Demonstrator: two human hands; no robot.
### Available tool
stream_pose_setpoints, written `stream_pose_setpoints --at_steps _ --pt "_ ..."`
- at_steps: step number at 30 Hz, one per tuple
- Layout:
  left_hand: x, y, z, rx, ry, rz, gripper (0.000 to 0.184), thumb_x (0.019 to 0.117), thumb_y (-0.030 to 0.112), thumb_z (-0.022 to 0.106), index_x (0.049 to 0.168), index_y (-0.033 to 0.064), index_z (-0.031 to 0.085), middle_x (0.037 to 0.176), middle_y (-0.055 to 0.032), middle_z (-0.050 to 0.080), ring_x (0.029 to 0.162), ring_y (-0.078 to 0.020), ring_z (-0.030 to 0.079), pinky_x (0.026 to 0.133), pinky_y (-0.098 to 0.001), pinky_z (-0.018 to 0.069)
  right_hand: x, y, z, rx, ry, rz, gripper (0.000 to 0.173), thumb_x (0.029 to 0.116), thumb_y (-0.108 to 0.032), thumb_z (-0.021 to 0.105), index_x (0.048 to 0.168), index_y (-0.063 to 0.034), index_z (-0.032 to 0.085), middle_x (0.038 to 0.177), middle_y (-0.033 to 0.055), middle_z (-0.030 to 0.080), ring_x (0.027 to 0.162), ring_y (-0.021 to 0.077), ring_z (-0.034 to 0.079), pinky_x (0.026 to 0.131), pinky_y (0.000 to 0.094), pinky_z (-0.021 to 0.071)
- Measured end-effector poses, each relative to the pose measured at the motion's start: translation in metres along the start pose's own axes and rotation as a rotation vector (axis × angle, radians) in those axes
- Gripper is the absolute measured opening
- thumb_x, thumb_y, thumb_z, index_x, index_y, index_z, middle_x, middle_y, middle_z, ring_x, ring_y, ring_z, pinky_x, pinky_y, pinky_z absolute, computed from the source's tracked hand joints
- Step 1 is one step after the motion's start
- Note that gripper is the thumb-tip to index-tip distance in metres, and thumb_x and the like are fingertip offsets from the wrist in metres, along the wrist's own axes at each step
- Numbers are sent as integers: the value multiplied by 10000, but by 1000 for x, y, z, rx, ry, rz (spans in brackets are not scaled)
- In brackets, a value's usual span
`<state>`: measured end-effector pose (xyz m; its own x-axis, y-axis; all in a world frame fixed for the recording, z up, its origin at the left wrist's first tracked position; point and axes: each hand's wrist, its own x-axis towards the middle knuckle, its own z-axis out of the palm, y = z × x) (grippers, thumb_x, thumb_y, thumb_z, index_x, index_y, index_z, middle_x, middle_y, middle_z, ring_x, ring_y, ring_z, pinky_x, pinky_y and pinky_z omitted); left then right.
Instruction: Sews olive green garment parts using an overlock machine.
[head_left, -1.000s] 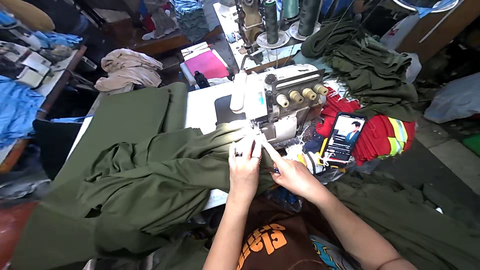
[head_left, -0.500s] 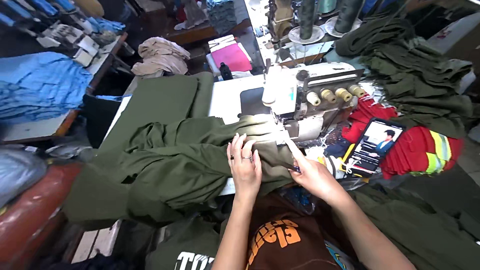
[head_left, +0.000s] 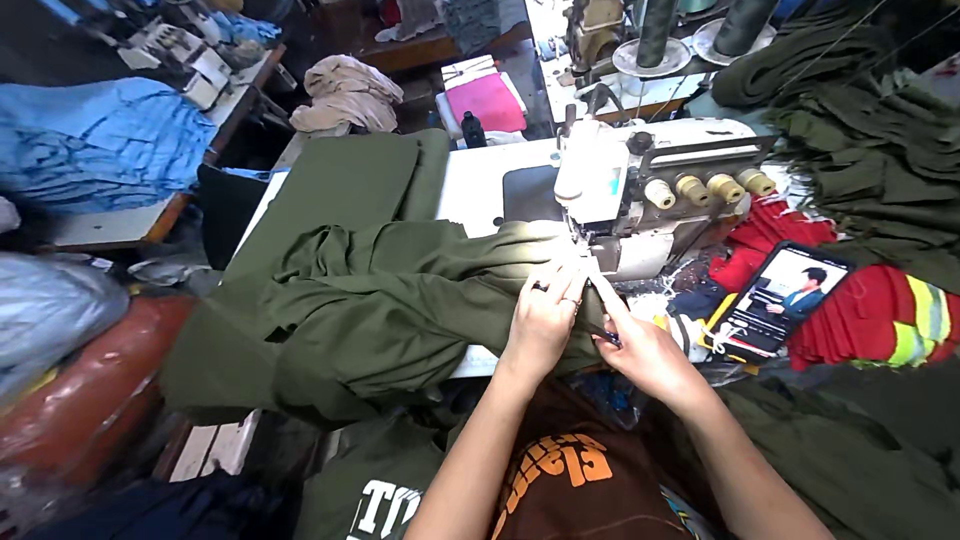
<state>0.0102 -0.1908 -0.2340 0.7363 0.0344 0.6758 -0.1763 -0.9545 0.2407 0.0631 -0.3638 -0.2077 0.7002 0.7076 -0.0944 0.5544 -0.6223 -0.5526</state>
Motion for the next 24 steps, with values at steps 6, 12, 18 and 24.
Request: stream_pose_setpoints --at_steps 6,12,18,24 --pt "4 -4 -6 56 -48 76 248 985 27 586 1152 62 766 1281 -83 718 1246 -238 648 1063 -402 503 0 6 3 180 -24 24 828 974 -213 596 1666 -212 142 817 55 626 733 223 617 716 451 547" --pt "11 1 -12 125 -133 104 258 991 22 560 1151 65 758 1294 -94 708 1235 -252 651 1046 -402 508 -13 6 20 556 168 48 819 909 -135 671 1620 -87 267 865 14 661 705 50 603 674 223 540" --pt "13 0 -12 133 -164 94 272 997 30 550 1171 77 753 1308 -104 696 1265 -249 630 1068 -399 492 -11 10 28 711 188 6 519 949 -127 636 1445 -6 542 1132 56 712 886 -5 645 823 164 538" --pt "13 -6 -10 151 -195 105 340 997 21 539 1279 98 712 1396 -121 643 1327 -259 587 1098 -425 465 -6 8 31 801 222 12 374 951 -98 639 1305 22 629 1027 28 713 855 -14 647 805 147 541"
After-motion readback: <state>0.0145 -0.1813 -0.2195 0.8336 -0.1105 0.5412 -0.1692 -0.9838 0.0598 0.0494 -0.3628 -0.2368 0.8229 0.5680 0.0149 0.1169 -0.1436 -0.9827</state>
